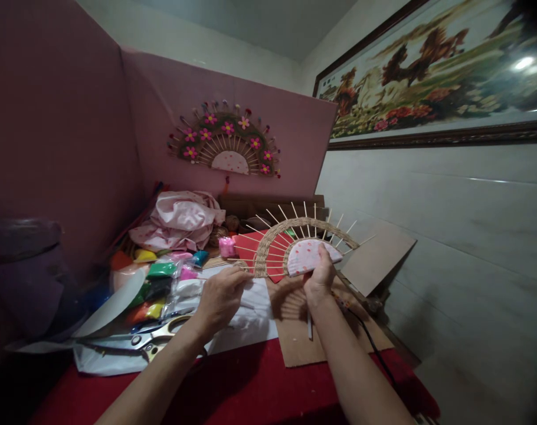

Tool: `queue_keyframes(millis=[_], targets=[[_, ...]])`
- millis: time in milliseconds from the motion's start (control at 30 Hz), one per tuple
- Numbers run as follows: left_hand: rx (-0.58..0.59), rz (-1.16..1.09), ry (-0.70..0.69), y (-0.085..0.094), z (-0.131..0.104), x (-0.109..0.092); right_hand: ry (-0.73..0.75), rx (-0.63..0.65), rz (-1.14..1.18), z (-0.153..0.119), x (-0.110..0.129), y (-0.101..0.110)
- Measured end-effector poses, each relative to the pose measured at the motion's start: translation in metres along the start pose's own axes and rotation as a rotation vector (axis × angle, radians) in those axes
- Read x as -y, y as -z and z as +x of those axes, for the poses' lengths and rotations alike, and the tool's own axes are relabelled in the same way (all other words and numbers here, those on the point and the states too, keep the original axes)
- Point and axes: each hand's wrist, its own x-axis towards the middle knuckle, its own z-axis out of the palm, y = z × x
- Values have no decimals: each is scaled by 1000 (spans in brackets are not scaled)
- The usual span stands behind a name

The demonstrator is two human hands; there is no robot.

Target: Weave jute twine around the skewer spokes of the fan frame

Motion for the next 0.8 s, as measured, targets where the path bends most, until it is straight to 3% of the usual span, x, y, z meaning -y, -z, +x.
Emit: queue_keyframes(millis=[267, 433, 667, 800], targets=[[-78, -81, 98, 2, 0, -2, 8, -44, -26, -3, 0, -2], [-120, -126, 81, -1, 2, 2, 1, -5, -30, -4, -1, -4], [-60, -530, 260, -4, 3, 2, -15, 36, -71, -13, -2, -4], [-102, -747, 339, -5, 6, -1, -3, 103, -128, -13, -7, -1]])
